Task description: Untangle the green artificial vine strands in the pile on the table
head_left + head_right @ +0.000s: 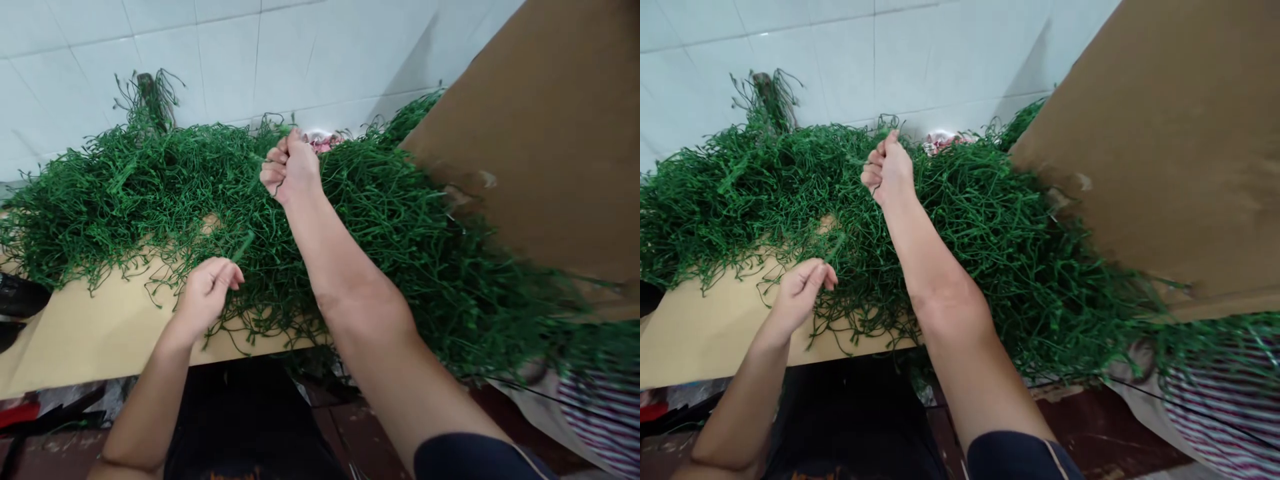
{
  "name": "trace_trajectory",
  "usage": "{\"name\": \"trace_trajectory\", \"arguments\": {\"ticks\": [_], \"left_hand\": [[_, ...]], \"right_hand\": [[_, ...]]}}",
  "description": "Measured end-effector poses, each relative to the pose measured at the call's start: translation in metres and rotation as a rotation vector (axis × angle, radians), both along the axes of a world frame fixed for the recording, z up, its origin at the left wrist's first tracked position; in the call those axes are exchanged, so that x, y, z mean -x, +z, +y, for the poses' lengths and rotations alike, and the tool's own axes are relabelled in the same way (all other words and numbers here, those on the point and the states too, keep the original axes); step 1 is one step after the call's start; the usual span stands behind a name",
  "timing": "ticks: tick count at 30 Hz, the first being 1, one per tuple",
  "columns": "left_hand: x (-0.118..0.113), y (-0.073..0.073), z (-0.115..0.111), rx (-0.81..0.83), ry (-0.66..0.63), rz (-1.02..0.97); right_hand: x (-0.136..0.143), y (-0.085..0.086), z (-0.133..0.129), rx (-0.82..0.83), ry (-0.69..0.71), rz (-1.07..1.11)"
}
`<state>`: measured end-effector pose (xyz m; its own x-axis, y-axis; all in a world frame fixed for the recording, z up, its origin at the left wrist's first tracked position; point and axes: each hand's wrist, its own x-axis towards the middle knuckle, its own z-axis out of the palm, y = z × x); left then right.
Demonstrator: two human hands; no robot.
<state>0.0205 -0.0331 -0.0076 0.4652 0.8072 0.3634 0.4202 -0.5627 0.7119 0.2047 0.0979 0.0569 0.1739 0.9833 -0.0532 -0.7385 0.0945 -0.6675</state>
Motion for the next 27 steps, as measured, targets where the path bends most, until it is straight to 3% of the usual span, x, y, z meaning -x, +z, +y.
{"name": "trace_trajectory", "arguments": {"ticks": [4, 8, 14, 21, 24, 27], "left_hand": [[0.006, -0.012, 0.025, 0.043, 0.140, 0.043], [0.008, -0.017, 0.028, 0.019, 0.226, 0.146], [0.014, -0.019, 0.032, -0.060, 0.220, 0.205], [0.001, -0.022, 0.034, -0.077, 0.189, 0.260], [-0.005, -0.020, 0.036, -0.025, 0.173, 0.123], [-0.005, -0.015, 0.039, 0.102, 0.202, -0.207]], "right_hand": [[0.011, 0.017, -0.020, -0.070, 0.144, -0.125], [0.020, 0.028, -0.032, -0.135, 0.208, -0.176], [0.026, 0.020, -0.048, -0.177, 0.379, -0.215], [0.024, 0.010, -0.056, -0.129, 0.393, -0.269], [0.024, 0.003, -0.064, -0.151, 0.427, -0.290], [0.024, -0.013, -0.078, -0.166, 0.495, -0.343]]}}
